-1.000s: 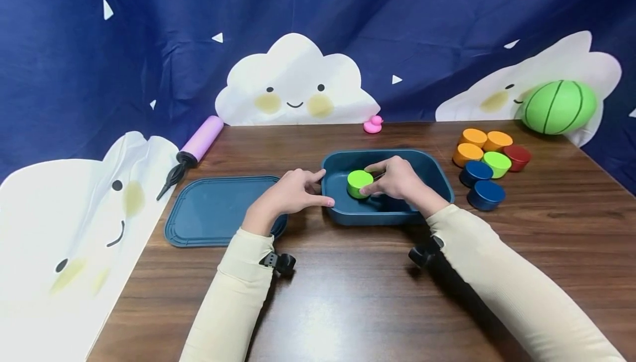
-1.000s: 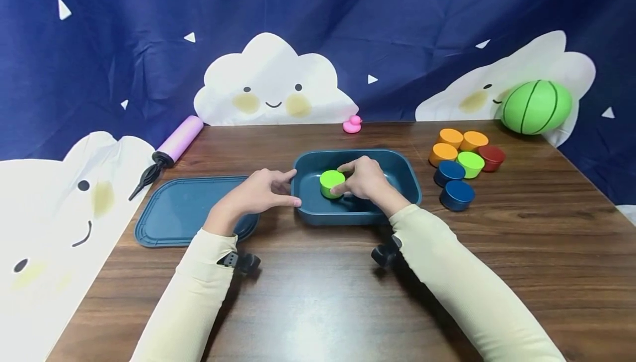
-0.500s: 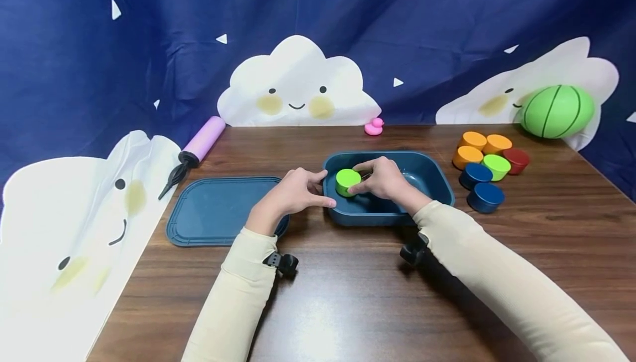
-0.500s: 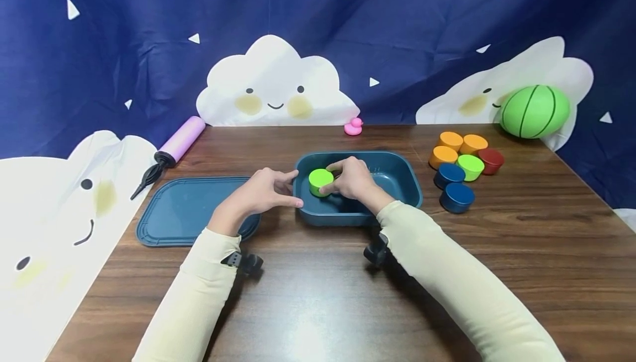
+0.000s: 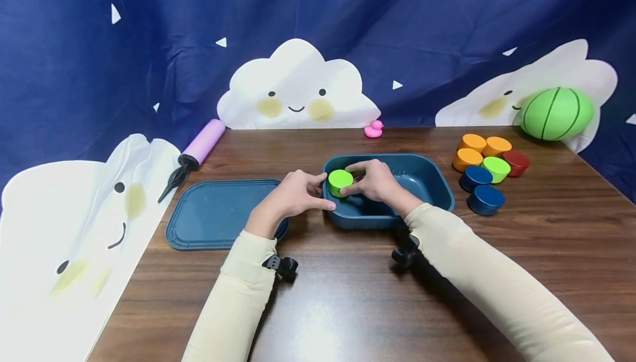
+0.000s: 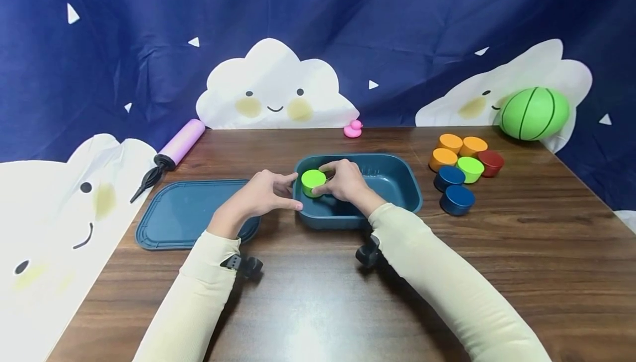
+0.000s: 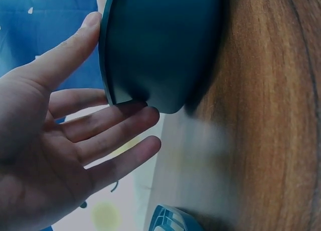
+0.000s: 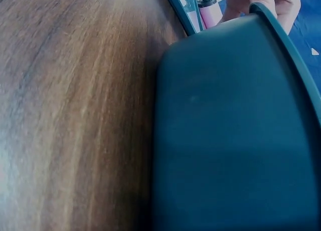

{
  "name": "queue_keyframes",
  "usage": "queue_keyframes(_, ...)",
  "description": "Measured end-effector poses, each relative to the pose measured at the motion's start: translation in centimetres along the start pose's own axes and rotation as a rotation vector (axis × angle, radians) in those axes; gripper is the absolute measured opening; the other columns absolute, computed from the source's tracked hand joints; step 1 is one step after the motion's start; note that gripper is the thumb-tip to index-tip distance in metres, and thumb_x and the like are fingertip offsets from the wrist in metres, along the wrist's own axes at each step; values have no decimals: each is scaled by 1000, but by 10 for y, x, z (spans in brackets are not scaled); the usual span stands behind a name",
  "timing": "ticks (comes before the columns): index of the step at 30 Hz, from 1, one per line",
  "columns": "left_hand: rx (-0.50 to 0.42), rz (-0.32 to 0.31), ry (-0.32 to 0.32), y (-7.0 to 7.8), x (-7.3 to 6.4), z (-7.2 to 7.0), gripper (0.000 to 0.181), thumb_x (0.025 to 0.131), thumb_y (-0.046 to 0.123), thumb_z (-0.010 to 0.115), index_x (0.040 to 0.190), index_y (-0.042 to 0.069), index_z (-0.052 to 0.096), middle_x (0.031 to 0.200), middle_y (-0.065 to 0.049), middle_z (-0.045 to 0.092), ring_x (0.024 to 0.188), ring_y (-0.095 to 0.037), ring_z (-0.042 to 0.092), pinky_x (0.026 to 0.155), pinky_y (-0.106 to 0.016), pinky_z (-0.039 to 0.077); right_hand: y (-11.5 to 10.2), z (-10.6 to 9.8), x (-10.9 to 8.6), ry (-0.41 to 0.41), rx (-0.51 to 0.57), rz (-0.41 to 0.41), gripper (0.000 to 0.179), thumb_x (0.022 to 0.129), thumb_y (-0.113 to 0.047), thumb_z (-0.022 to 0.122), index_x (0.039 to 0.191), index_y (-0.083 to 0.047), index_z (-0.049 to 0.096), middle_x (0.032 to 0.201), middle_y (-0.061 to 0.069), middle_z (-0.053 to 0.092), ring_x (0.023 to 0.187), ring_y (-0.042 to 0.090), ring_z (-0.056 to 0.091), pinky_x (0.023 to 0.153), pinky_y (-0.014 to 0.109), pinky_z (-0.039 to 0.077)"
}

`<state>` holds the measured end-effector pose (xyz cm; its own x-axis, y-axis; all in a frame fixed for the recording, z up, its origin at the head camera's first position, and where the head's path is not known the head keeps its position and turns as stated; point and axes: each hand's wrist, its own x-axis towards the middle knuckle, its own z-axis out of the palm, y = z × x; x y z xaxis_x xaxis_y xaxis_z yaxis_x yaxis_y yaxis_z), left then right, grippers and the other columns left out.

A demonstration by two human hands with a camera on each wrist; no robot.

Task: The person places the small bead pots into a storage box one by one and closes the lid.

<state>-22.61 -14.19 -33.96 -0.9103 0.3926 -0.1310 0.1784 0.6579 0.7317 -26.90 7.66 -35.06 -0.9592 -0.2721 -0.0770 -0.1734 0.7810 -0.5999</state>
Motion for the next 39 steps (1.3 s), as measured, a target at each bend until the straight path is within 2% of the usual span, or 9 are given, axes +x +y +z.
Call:
queue_keyframes(9,0,4,12,0,0,-1,81,84,33,84,152,14,44,128,-11,70,120,-21,66,104,-41,52,-3,0,0,14,10,-21,62,81,-30,86,134,-5,65,107,12,75,103,26,67,92,42,52)
queue_keyframes(15,-6,-7,5,0,0,0,82,83,33,84,152,14,44,128,-10,71,118,-21,67,104,-41,52,0,-4,-3,-19,68,10,67,82,-33,85,138,-5,60,121,16,70,105,27,67,91,40,55)
queue_keyframes(18,-15,-17,-9,1,0,1,84,83,34,84,153,14,42,130,-11,70,120,-22,66,105,-42,51,2,-10,-9,-17,141,46,65,84,-35,83,138,-7,60,125,16,68,98,28,70,84,36,58)
queue_keyframes(20,-19,-24,-13,2,0,1,85,83,33,85,153,14,42,131,-12,69,122,-23,65,107,-43,50,4,-14,-15,-2,186,42,61,87,-36,80,137,-6,60,125,17,67,93,30,72,81,36,60)
queue_keyframes(27,-8,-28,-14,4,0,1,85,84,31,84,154,12,40,132,-12,68,124,-23,64,110,-43,47,9,-35,-39,68,263,-8,44,96,-36,69,127,-4,66,114,17,71,97,34,71,88,44,60)
queue_keyframes(31,-12,-30,-22,4,-1,2,86,84,31,83,155,12,38,133,-12,67,126,-22,63,110,-43,47,15,-50,-55,128,289,-6,37,98,-35,68,118,-4,70,108,20,72,88,25,73,82,33,61)
queue_keyframes(35,-13,-26,-25,5,-1,1,86,85,30,83,155,12,38,134,-12,67,126,-22,64,110,-43,47,27,-63,-70,187,334,-11,39,98,-34,67,117,-1,70,109,24,72,80,11,72,77,25,61)
queue_keyframes(39,-7,-23,-23,4,-1,2,86,84,31,83,155,12,38,133,-12,68,125,-22,64,109,-42,48,45,-72,-80,246,352,-12,42,97,-36,68,117,1,69,105,19,74,77,4,72,73,21,60)
